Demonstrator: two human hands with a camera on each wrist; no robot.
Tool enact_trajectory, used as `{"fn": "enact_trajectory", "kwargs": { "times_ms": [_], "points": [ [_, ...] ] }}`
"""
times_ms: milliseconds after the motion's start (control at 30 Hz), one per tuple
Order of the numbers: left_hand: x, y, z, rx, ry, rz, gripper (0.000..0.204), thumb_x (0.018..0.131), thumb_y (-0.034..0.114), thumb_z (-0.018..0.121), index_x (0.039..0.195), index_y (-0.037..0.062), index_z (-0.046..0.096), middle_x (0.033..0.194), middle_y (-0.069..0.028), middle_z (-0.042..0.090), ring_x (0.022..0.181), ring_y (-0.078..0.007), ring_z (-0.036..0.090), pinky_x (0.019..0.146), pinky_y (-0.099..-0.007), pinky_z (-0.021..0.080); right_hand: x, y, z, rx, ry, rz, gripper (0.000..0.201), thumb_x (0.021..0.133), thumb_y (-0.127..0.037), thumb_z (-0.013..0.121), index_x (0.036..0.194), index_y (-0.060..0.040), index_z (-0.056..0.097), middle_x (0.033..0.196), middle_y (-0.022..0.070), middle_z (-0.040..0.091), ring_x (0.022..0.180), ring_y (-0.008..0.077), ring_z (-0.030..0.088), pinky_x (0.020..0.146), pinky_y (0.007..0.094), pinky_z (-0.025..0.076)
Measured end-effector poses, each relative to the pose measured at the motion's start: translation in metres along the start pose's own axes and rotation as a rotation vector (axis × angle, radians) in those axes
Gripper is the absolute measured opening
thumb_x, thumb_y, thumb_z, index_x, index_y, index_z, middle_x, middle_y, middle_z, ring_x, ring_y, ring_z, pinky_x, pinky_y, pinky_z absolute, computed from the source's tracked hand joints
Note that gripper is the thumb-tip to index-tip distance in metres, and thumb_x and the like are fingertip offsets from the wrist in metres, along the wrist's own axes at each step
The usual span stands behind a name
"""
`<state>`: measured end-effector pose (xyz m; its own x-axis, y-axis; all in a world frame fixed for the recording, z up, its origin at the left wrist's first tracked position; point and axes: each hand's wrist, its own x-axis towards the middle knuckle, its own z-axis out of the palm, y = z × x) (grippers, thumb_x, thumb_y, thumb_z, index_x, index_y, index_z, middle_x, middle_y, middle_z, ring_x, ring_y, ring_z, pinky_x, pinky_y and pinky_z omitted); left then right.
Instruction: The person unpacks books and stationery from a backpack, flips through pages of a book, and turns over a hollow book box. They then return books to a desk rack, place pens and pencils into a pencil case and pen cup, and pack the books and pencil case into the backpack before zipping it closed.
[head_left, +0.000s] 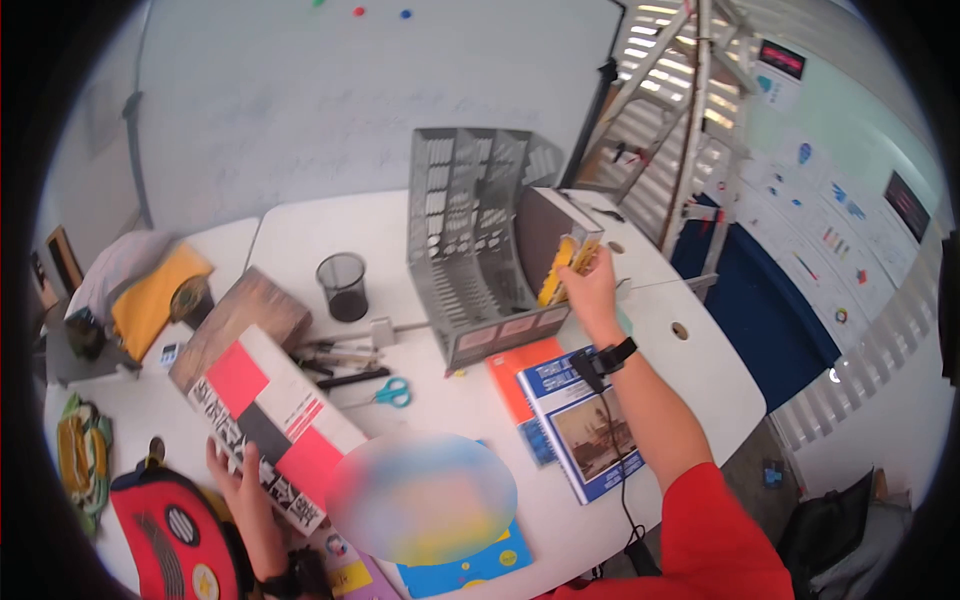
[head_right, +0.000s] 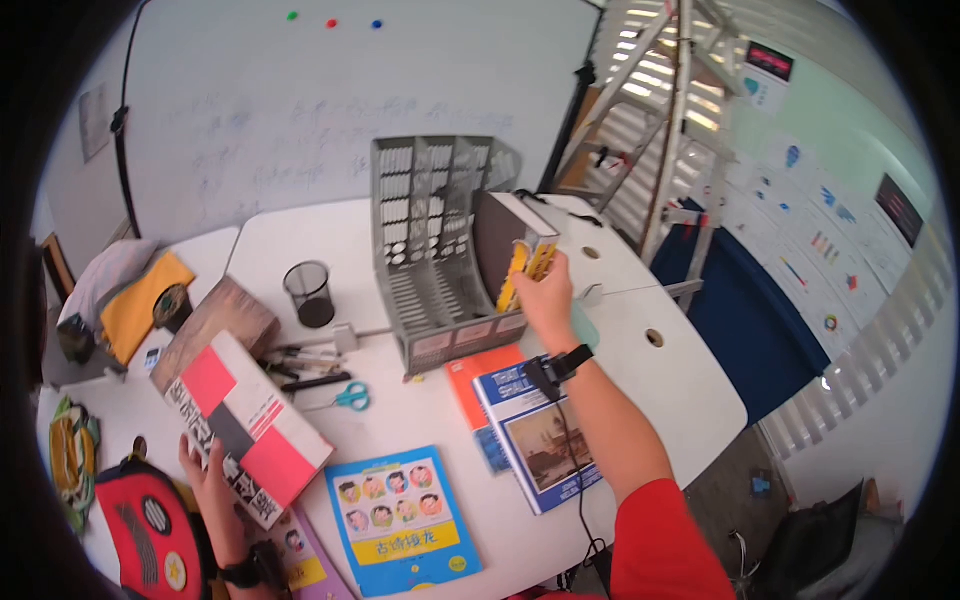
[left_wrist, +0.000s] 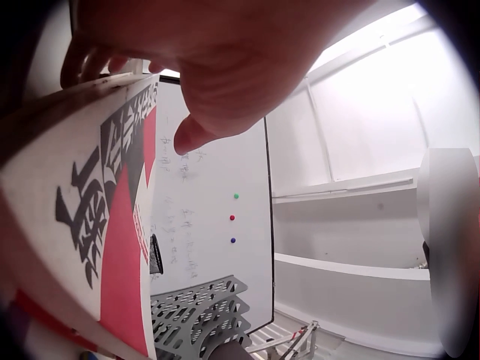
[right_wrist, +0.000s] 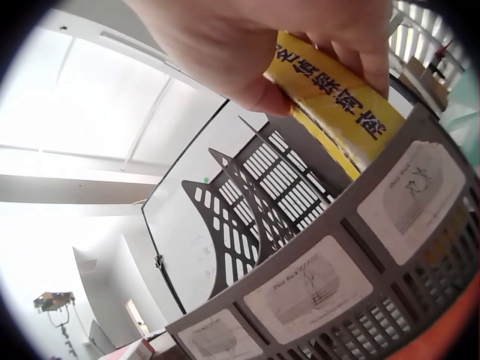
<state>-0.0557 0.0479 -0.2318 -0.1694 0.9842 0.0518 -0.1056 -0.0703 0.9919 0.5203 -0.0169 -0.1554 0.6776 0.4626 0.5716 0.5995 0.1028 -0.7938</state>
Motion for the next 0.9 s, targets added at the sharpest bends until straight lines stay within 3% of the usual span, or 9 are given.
{"fn": "enact_trajectory", "kwargs": {
  "times_ms": [100,233,433,567,667,733,767,833,900],
  "points": [
    [-0.003,0.004,0.003,-0.067,-0.018,-0.042,0.076,0.102,0.02,0.069,0.164,0.0029,0.028,0.147,-0.0172,0.057,0.13,-0.0234,0.059,0.11,-0.0348,0.045,-0.008,0.015,0.003,-0.146,-0.09,0.049,0.051,0.089,-0.009,0.079,0.128,0.0039,0.049,0.115,0.017,0.069,0.102,0.0222,0.071,0.089,0.0369,0.059],
    [-0.009,0.02,0.008,-0.171,-0.032,-0.21,0.071,0.101,0.016,0.068,0.16,0.0024,0.033,0.124,-0.0127,0.069,0.102,-0.0186,0.071,0.083,-0.0312,0.059,-0.018,0.012,-0.006,-0.044,-0.054,0.081,0.07,0.094,-0.021,0.082,0.146,0.0047,0.044,0.133,0.0227,0.061,0.117,0.0301,0.066,0.097,0.0416,0.056],
    [-0.015,0.029,0.015,-0.193,0.017,-0.116,0.076,0.1,0.005,0.064,0.162,-0.0051,0.021,0.13,-0.0175,0.066,0.11,-0.0172,0.068,0.09,-0.0298,0.058,-0.07,-0.052,-0.016,-0.133,0.177,-0.135,0.066,0.097,-0.018,0.077,0.152,-0.0004,0.046,0.143,0.0175,0.057,0.131,0.0261,0.058,0.114,0.0409,0.044],
    [-0.023,0.043,0.023,-0.301,-0.101,0.014,0.062,0.1,0.004,0.062,0.155,-0.0066,0.036,0.13,-0.0168,0.067,0.109,-0.0172,0.07,0.091,-0.0302,0.06,-0.138,-0.11,-0.004,0.067,-0.544,-0.134,0.057,0.093,-0.007,0.073,0.147,-0.0033,0.053,0.147,0.0124,0.056,0.132,0.0241,0.057,0.112,0.042,0.045],
    [-0.031,0.053,0.029,-0.396,-0.219,-0.003,0.052,0.101,0.005,0.058,0.15,-0.0062,0.043,0.128,-0.0156,0.068,0.108,-0.0178,0.072,0.091,-0.0312,0.061,-0.174,-0.141,0.015,0.172,-0.777,0.096,0.063,0.09,-0.002,0.075,0.148,-0.0054,0.052,0.147,0.0141,0.056,0.132,0.027,0.059,0.108,0.0439,0.049],
    [-0.038,0.063,0.032,-0.527,-0.302,-0.109,0.055,0.101,0.004,0.054,0.153,-0.0048,0.04,0.13,-0.0154,0.067,0.102,-0.0185,0.075,0.089,-0.0301,0.062,-0.184,-0.163,0.024,0.052,-0.803,-0.338,0.075,0.082,0.0,0.08,0.15,-0.0063,0.049,0.152,0.0178,0.051,0.134,0.0363,0.057,0.107,0.0474,0.051],
    [-0.041,0.065,0.033,-0.528,-0.311,-0.109,0.055,0.101,0.004,0.054,0.153,-0.0048,0.04,0.13,-0.0154,0.067,0.102,-0.0185,0.075,0.089,-0.0301,0.062,-0.185,-0.167,0.028,0.047,-0.796,-0.337,0.075,0.082,0.0,0.08,0.15,-0.0063,0.049,0.152,0.0178,0.051,0.134,0.0363,0.057,0.107,0.0474,0.051],
    [-0.047,0.065,0.036,-0.514,-0.429,-0.218,0.063,0.101,0.006,0.054,0.16,-0.0016,0.032,0.139,-0.0151,0.063,0.105,-0.0164,0.073,0.09,-0.0291,0.061,-0.186,-0.168,0.034,-0.045,-0.631,-0.837,0.088,0.075,0.0,0.084,0.154,-0.0092,0.045,0.157,0.0203,0.044,0.136,0.047,0.053,0.109,0.0512,0.051],
    [-0.055,0.066,0.037,-0.454,-0.532,-0.295,0.076,0.102,0.006,0.054,0.169,0.0053,0.019,0.154,-0.0143,0.052,0.118,-0.0143,0.067,0.097,-0.0289,0.058,-0.184,-0.171,0.037,-0.068,-0.568,-0.945,0.078,0.079,-0.006,0.08,0.151,-0.012,0.051,0.161,0.0197,0.039,0.138,0.0499,0.05,0.111,0.0516,0.05]
  ]
}}
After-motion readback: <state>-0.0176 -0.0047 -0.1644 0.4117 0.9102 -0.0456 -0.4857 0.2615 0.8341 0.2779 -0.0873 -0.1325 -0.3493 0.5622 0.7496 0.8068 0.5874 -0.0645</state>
